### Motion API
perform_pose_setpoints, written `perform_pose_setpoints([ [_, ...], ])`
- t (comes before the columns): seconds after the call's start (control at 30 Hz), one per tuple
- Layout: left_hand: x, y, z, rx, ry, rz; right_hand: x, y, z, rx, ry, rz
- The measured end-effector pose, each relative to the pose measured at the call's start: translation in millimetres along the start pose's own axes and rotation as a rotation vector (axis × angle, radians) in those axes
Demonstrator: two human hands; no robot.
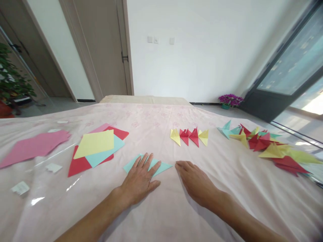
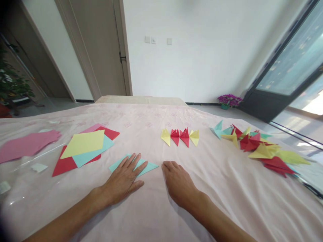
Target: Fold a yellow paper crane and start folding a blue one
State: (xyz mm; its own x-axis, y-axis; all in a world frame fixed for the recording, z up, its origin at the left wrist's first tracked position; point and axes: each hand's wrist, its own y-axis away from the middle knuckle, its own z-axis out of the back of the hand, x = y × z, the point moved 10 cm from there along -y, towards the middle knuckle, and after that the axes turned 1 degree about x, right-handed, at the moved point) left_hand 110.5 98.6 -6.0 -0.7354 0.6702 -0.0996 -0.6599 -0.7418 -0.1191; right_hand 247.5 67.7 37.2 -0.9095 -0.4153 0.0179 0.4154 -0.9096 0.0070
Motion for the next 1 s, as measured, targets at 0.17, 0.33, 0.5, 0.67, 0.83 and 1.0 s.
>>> perform_pose_setpoints([
  [0.17, 1, 2, 1.1, -0.036, -0.003, 0.007, 15, -5, 5, -0.16, 0.07, -0.033],
  [0.33, -2, 3, 7.4, -0.078, 0.019, -0.008, 46, -15, -14, -0.209, 0.07, 0.023],
  [0.5, -2, 5, 10.7, -0.087, 0.026, -0.013, 48, -13, -26, -0.207, 0.073, 0.0],
  [0.67, 11, 7, 10.5, -0.086, 0.061, 0.049, 35, -8, -30, -0.171, 0.082, -0.046],
  [0.83, 28, 7, 8.0, -0.079, 0.058, 0.147, 29, -6, -29, -0.133, 0.106, -0.102],
  [1.0, 59, 10, 9.2, -0.124, 0.052, 0.274, 29, -4, -31, -0.076, 0.097, -0.142],
])
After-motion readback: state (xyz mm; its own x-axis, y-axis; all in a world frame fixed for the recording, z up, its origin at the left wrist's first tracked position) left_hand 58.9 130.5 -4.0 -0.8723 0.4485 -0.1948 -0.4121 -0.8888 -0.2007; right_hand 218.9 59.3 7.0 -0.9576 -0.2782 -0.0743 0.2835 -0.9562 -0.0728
